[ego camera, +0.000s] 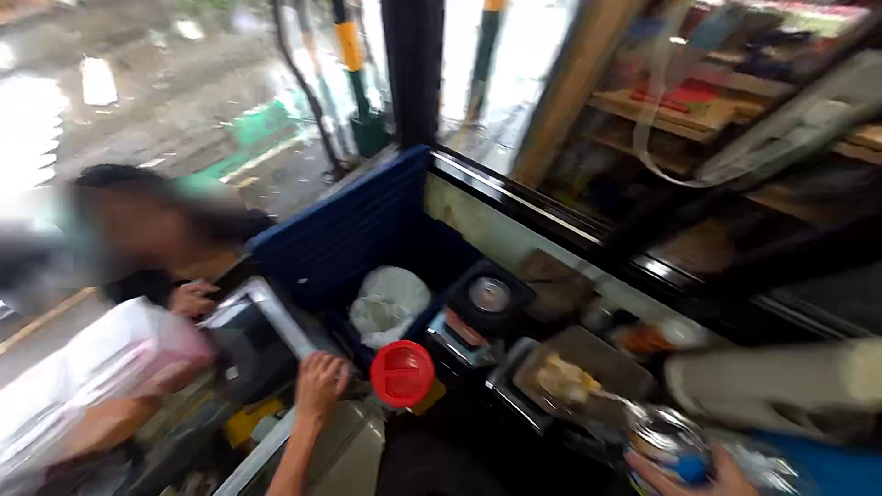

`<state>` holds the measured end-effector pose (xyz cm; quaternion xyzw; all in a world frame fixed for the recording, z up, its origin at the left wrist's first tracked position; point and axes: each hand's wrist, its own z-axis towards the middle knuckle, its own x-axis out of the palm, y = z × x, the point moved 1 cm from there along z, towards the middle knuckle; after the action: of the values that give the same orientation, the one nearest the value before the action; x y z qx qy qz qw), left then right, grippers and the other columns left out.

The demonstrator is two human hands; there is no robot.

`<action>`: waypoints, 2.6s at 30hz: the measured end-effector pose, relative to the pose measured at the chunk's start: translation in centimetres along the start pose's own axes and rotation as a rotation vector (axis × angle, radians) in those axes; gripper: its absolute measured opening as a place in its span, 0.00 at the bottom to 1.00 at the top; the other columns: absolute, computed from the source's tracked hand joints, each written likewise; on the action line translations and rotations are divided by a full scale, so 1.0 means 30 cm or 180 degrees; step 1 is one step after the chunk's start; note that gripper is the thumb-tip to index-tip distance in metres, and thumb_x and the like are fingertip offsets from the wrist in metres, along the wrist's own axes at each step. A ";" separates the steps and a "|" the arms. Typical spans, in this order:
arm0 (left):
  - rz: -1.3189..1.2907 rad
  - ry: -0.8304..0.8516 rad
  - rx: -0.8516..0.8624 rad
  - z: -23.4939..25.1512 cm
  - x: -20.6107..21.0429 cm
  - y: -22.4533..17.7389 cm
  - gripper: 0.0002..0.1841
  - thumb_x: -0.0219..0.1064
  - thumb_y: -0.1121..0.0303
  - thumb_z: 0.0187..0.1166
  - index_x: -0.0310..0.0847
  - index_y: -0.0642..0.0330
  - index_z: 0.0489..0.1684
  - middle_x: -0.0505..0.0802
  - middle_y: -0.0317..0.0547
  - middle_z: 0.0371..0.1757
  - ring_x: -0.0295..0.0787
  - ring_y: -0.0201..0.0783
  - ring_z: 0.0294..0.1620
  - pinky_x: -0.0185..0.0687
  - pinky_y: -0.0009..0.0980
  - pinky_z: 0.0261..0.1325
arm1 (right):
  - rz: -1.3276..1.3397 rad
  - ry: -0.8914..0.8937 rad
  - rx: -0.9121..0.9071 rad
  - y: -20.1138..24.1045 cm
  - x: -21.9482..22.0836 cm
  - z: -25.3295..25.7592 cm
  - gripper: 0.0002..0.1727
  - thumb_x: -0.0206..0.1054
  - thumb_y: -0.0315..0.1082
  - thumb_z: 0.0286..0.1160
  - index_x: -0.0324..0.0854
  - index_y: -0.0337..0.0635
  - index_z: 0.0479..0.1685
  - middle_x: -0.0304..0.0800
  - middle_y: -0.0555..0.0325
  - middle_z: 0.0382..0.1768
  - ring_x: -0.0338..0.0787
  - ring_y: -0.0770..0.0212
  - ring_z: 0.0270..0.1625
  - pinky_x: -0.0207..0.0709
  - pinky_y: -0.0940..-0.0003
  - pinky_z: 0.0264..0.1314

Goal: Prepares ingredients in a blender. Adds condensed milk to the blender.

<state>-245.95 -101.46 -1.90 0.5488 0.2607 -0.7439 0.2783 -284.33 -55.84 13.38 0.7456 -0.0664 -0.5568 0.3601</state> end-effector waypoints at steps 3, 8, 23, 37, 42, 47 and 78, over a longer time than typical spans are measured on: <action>-0.0172 0.0142 0.0169 -0.003 0.028 0.007 0.24 0.53 0.50 0.84 0.92 0.59 0.44 0.94 0.58 0.52 0.84 0.65 0.67 0.64 0.65 0.78 | -0.0011 -0.0264 0.0360 0.047 -0.001 -0.011 0.53 0.88 0.56 0.42 0.77 0.39 0.76 0.94 0.44 0.53 0.94 0.48 0.56 0.85 0.40 0.62; -0.0145 0.0314 0.0141 0.013 0.011 0.002 0.26 0.49 0.50 0.88 0.90 0.61 0.43 0.92 0.60 0.50 0.81 0.65 0.69 0.54 0.63 0.83 | -0.0314 -0.0092 0.0587 0.049 -0.012 0.007 0.53 0.87 0.60 0.42 0.77 0.43 0.77 0.93 0.48 0.57 0.93 0.50 0.58 0.84 0.42 0.65; -0.0019 0.0245 0.0037 0.022 0.017 -0.010 0.25 0.49 0.50 0.88 0.90 0.58 0.41 0.93 0.54 0.48 0.81 0.59 0.69 0.54 0.58 0.83 | -0.0914 0.0175 0.0424 0.088 -0.077 0.018 0.54 0.83 0.68 0.44 0.79 0.46 0.77 0.94 0.48 0.57 0.94 0.45 0.56 0.84 0.37 0.57; 0.0065 0.0338 0.0072 0.016 -0.010 -0.011 0.25 0.50 0.53 0.89 0.88 0.64 0.37 0.92 0.60 0.50 0.80 0.63 0.71 0.55 0.61 0.82 | -0.1399 0.0688 0.0323 0.122 -0.172 -0.006 0.52 0.85 0.64 0.43 0.79 0.49 0.77 0.93 0.50 0.60 0.94 0.43 0.54 0.85 0.36 0.50; 0.0221 0.0398 0.0098 0.018 -0.007 0.003 0.25 0.50 0.53 0.89 0.89 0.62 0.39 0.93 0.58 0.50 0.80 0.62 0.71 0.56 0.60 0.81 | -0.1514 0.0722 0.0372 0.123 -0.190 0.004 0.53 0.84 0.65 0.43 0.79 0.51 0.78 0.92 0.50 0.60 0.94 0.43 0.55 0.85 0.37 0.48; 0.0296 0.0356 0.0086 0.020 0.003 0.009 0.25 0.49 0.52 0.89 0.88 0.61 0.36 0.93 0.56 0.49 0.81 0.60 0.70 0.56 0.58 0.81 | -0.1441 0.0599 0.0341 0.114 -0.194 0.035 0.52 0.83 0.66 0.44 0.79 0.50 0.77 0.93 0.50 0.59 0.94 0.44 0.54 0.86 0.38 0.48; 0.0438 0.0405 0.0142 0.018 -0.002 0.012 0.24 0.50 0.53 0.89 0.90 0.60 0.37 0.93 0.53 0.49 0.82 0.58 0.70 0.59 0.56 0.81 | -0.1671 0.0609 -0.0082 0.124 -0.282 -0.031 0.51 0.80 0.67 0.41 0.81 0.51 0.74 0.93 0.53 0.55 0.94 0.45 0.52 0.87 0.42 0.43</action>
<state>-246.06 -102.10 -1.74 0.6175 0.2229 -0.6923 0.2994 -285.53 -53.88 22.39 0.7818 0.1705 -0.5589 0.2176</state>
